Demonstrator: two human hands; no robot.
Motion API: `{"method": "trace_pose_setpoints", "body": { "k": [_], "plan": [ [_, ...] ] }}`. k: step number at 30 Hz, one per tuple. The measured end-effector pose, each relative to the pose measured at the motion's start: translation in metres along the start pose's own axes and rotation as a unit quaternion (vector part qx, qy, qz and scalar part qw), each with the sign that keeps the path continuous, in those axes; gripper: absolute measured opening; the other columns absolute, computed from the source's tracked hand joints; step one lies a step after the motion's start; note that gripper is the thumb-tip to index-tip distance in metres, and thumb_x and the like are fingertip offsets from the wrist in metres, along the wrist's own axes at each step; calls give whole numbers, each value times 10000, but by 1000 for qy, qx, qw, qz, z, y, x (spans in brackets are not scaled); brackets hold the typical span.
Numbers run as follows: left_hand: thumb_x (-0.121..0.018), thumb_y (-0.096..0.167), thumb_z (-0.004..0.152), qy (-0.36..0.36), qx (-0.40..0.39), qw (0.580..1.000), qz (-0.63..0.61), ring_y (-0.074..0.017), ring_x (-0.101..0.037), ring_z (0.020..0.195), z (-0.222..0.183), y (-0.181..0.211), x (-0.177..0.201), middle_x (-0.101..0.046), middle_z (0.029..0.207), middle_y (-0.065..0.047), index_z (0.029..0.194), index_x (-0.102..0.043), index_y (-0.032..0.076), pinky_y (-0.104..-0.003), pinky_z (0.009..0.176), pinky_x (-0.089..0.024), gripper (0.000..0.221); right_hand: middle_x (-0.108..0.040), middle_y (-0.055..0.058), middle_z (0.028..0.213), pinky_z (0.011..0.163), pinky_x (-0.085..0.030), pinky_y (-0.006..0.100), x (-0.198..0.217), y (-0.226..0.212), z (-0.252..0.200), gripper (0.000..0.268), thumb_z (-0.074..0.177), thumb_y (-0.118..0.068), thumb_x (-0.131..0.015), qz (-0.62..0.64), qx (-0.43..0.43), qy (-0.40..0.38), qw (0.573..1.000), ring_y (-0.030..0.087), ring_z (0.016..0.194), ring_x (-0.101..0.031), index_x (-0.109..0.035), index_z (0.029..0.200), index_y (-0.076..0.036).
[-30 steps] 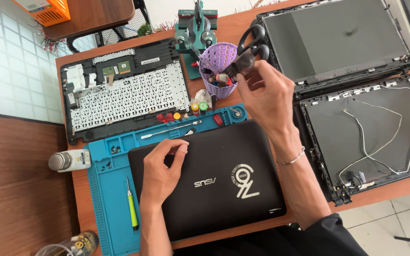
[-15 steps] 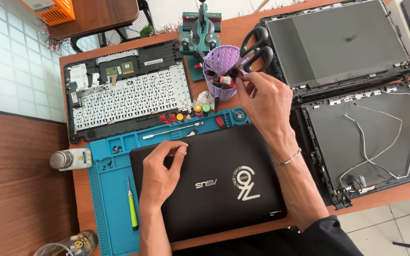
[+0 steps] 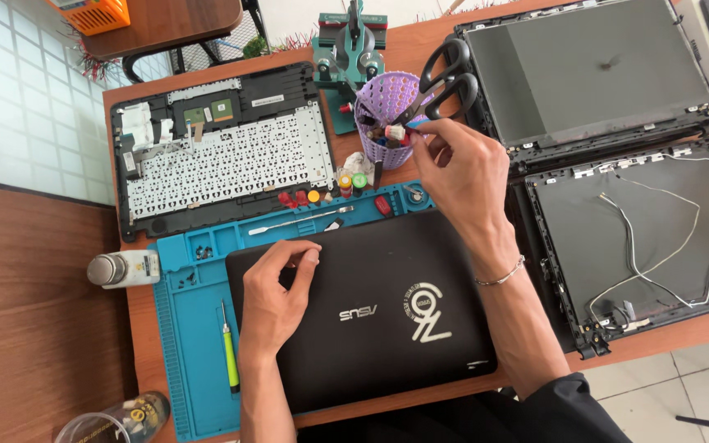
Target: The person removes the keyboard and top casing of a laptop to access the internal hardware and manipulates components on the motherboard with a screwdriver.
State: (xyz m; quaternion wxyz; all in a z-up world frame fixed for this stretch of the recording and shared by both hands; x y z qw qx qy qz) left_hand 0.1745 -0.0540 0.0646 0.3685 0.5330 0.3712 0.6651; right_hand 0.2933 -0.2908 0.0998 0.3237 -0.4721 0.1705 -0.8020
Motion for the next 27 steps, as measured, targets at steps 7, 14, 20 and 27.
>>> {"method": "trace_pose_setpoints", "body": {
  "k": [7, 14, 20, 27],
  "plan": [
    [-712, 110, 954, 31, -1, 999, 43, -189, -723, 795, -14, -2, 16, -721, 861, -76, 951, -707, 12, -298, 747, -556, 98, -704, 66, 749, 597, -529, 277, 18, -6, -24, 200, 925, -81, -809, 31, -42, 16, 999, 132, 622, -659, -741, 1105, -29],
    [-753, 61, 906, -27, -38, 989, 142, -229, -671, 836, -43, -10, 20, -651, 876, -50, 939, -689, 59, -357, 806, -514, 72, -722, 107, 969, 765, -576, 334, 27, 2, -82, 232, 896, -103, -796, 43, -89, -100, 990, 222, 861, -702, -740, 1112, -37],
    [-831, 262, 804, -52, -130, 964, 225, -307, -541, 1275, -76, -8, 8, -589, 1310, -78, 1192, -682, 118, -514, 1099, -389, 439, -584, 148, 1421, 1139, -430, 466, 32, 4, -126, 416, 814, -143, -827, 20, -37, -154, 987, 354, 1388, -492, -709, 1203, -55],
    [-862, 569, 682, -152, -133, 947, 249, -316, -311, 1485, -110, -13, -10, -373, 1585, -117, 1465, -525, 190, -640, 1220, -136, 933, -423, 149, 1612, 1220, -342, 492, 37, 2, -165, 562, 800, -219, -854, 29, -59, -166, 984, 385, 1555, -303, -670, 1320, -109]
  ]
}}
Point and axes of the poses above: each hand's wrist, its own z-axis towards the middle knuckle, its own x-axis out of the back of the hand, y = z × x, the point moved 1 cm from there along z, towards the middle knuckle
